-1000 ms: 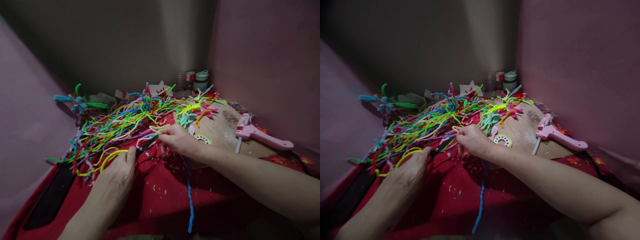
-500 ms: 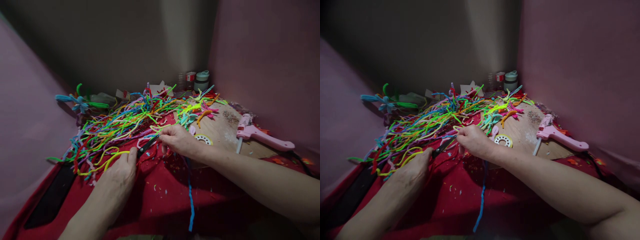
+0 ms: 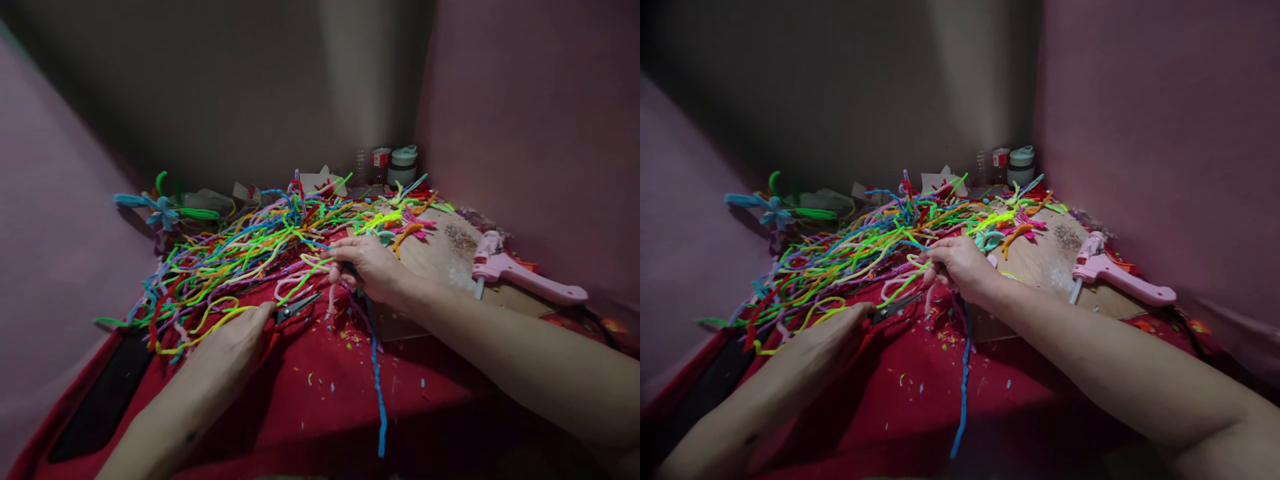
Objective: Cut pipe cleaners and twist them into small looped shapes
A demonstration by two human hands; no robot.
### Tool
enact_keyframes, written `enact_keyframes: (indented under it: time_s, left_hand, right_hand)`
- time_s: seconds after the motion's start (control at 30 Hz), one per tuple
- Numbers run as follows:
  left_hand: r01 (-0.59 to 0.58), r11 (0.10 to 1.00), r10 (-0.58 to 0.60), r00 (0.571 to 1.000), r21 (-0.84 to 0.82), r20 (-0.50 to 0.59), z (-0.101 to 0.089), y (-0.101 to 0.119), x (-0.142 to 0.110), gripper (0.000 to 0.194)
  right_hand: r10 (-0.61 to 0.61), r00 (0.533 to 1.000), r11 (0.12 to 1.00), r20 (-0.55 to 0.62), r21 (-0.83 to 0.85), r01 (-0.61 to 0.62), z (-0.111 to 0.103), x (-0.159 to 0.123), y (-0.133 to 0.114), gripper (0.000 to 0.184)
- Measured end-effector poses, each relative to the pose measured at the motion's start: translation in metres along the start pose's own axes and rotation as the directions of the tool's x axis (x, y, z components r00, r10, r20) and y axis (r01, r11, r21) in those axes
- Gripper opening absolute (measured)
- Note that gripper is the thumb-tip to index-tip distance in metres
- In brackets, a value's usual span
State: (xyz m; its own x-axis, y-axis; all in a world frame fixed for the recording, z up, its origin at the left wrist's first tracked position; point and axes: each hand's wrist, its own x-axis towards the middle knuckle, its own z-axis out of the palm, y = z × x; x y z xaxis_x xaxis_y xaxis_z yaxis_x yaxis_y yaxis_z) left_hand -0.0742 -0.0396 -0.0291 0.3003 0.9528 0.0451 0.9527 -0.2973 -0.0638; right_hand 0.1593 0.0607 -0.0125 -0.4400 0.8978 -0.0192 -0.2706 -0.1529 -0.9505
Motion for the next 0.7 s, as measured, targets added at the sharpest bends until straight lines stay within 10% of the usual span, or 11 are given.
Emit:
enact_keyframes:
  time_s: [0.13,0.27,0.37,0.47,0.7]
  left_hand:
    - [-0.001,0.998,0.004,0.999,-0.059,0.053,-0.015,-0.001,0.013,0.038]
    - [0.088,0.959,-0.126,0.984,-0.269,-0.129,-0.033,0.014,0.028,0.033]
    - [0.101,0.610,-0.294,0.950,-0.786,-0.106,-0.042,0.037,0.045,0.040]
    - [0.006,0.281,-0.322,0.942,-0.960,-0.088,-0.044,0.057,0.063,0.032]
    - [-0.107,0.281,-0.411,0.884,-0.954,-0.221,-0.048,0.056,0.083,0.011]
  right_hand:
    - [0.014,0.999,0.994,0.041,0.106,-0.018,-0.001,0.002,0.000,0.008]
    - [0.025,0.993,0.991,0.116,0.124,-0.040,0.003,-0.002,0.001,0.009]
    - [0.022,0.980,0.991,0.197,0.122,-0.047,0.005,-0.006,0.004,0.011]
    - [0.052,0.961,0.992,0.271,0.099,-0.082,0.007,-0.010,0.007,0.014]
    - [0.168,0.898,0.961,0.406,0.134,-0.240,0.008,-0.013,0.007,0.015]
